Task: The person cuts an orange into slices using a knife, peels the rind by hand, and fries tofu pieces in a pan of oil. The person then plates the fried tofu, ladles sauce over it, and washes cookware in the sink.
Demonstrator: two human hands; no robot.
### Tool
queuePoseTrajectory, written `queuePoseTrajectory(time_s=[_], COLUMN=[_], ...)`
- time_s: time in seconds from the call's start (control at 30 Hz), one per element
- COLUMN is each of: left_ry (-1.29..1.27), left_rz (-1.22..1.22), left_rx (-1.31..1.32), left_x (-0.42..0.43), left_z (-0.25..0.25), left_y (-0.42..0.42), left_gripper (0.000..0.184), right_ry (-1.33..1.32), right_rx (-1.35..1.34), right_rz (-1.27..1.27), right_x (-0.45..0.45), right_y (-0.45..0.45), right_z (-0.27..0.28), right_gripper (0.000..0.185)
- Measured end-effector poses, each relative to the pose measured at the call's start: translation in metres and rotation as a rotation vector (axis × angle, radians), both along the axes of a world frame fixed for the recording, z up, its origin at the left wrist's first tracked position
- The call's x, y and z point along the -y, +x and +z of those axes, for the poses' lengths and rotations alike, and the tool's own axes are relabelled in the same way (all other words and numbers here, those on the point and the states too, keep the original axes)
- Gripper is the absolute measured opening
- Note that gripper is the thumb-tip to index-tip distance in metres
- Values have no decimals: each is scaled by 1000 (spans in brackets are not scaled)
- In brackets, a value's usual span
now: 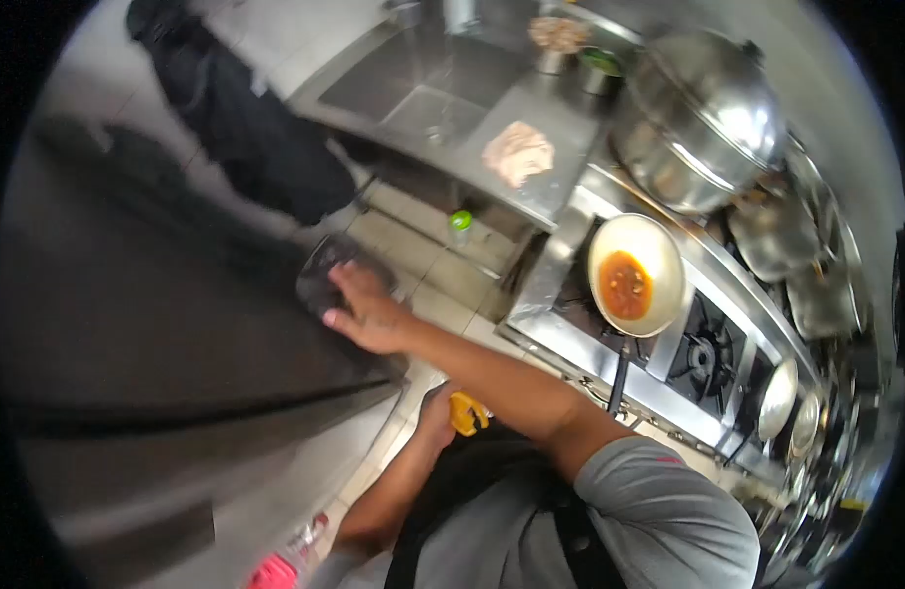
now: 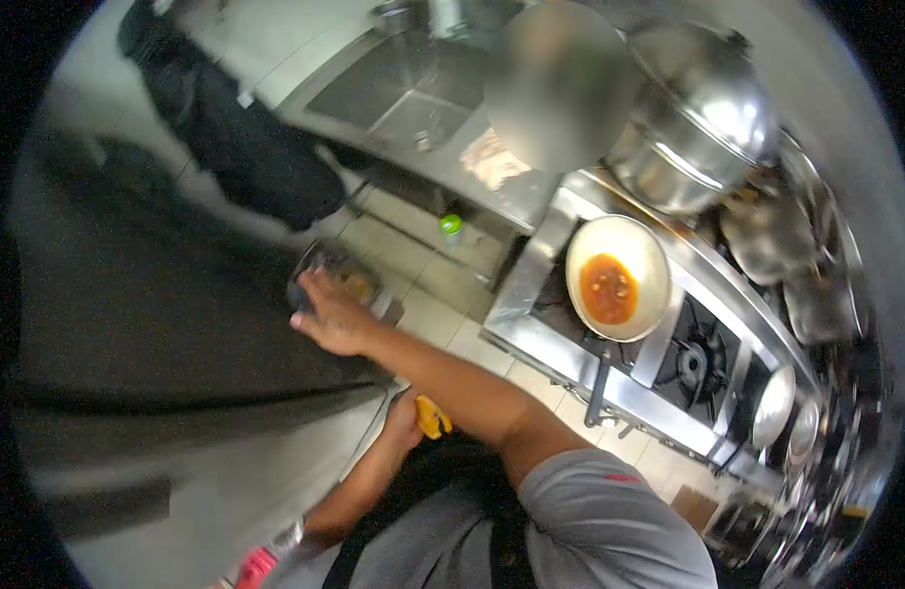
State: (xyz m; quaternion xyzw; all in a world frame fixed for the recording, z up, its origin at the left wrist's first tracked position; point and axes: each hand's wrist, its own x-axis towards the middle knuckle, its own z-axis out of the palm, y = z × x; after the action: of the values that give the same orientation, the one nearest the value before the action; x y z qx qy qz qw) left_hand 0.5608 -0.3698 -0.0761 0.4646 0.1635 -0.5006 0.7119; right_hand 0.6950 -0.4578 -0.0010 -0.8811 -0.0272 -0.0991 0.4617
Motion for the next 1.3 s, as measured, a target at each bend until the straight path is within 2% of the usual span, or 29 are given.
queuePoseTrajectory(time_s=[0.03,0.1,0.17,0.23,0.27,0.33,0.4,0.43,0.47,0.53,0.57,0.6,0.63,0.67,0.73,0.83,0.87,0.9,0.97,1.0,1.03,1.07,1.1,1.13,1.17,1.23,1.3], left_ry=[-37,-12,-13,-62,-67,-58,-72,-68,-78,-173,-178,-142,-103,-28,-68,-144,-187,-190,-86,-250,-256,-168,-86,-136,-143,-366,-307], left_rz=[-33,77,-43,-205,-265,-384,-507,-553,-557,-750,-745,-828,-909,-921,-1006,-1180,-1206,-1203,-1176,-1171,-1168,-1133,-1096,-1101,-1099,-1194,-1207], left_rx=[-11,-111,-75,-125,-121,-100,-139,-157,-146,-180,-170,-130,-90,-94,-132,-166,-231,-230,-60,-162,-157,-129,-97,-106,-99,-65,-32], left_x=[2,11,18,24,35,57,77,86,94,112,121,131,139,147,165,197,204,211,223,230,232,234,240,238,239,244,246], left_z=[-2,-13,-12,-39,-33,-18,-22,-23,-32,-56,-60,-63,-67,-73,-84,-82,-84,-87,-76,-69,-61,-53,-50,-67,-74,-75,-62], left_y=[2,7,14,23,24,21,18,15,13,6,-2,-10,-19,-29,-53,-87,-97,-109,-133,-137,-144,-150,-154,-156,-155,-153,-152], left_gripper=[26,18,13,11,11,12,13,14,14,17,17,22,28,34,41,48,54,54,52,45,45,41,37,28,28,25,23], right_ry=[70,296,193,191,218,148,-19,32,-116,-12,-522,-475,-516,-786,-782,-770,-772,-656,-549,-514,-476,-480,-610,-740,-746,-857,-797], right_rx=[-33,-155,-159,-72,-14,126,144,67,209,407,613,640,552,424,37,-259,-253,-307,-358,-467,-573,-565,-555,-543,-533,-552,-488], right_rz=[49,60,-107,-227,-299,-409,-546,-705,-941,-1161,-1241,-1374,-1490,-1626,-1792,-1833,-1831,-1672,-1510,-1447,-1380,-1376,-1427,-1477,-1478,-1444,-1483], right_x=[8,28,49,85,102,144,199,222,253,328,376,405,439,479,533,613,633,652,664,669,668,675,683,690,691,694,701], right_y=[-12,-35,-65,-102,-120,-164,-222,-249,-271,-326,-352,-374,-399,-422,-452,-480,-483,-485,-483,-475,-468,-464,-459,-455,-453,-452,-455], right_z=[11,25,17,17,12,7,41,74,72,109,130,159,180,194,227,240,247,254,262,263,264,257,246,239,238,235,237], right_gripper=[67,65,60,53,48,46,44,40,32,25,26,27,29,33,40,35,35,38,41,40,38,38,38,37,37,34,30])
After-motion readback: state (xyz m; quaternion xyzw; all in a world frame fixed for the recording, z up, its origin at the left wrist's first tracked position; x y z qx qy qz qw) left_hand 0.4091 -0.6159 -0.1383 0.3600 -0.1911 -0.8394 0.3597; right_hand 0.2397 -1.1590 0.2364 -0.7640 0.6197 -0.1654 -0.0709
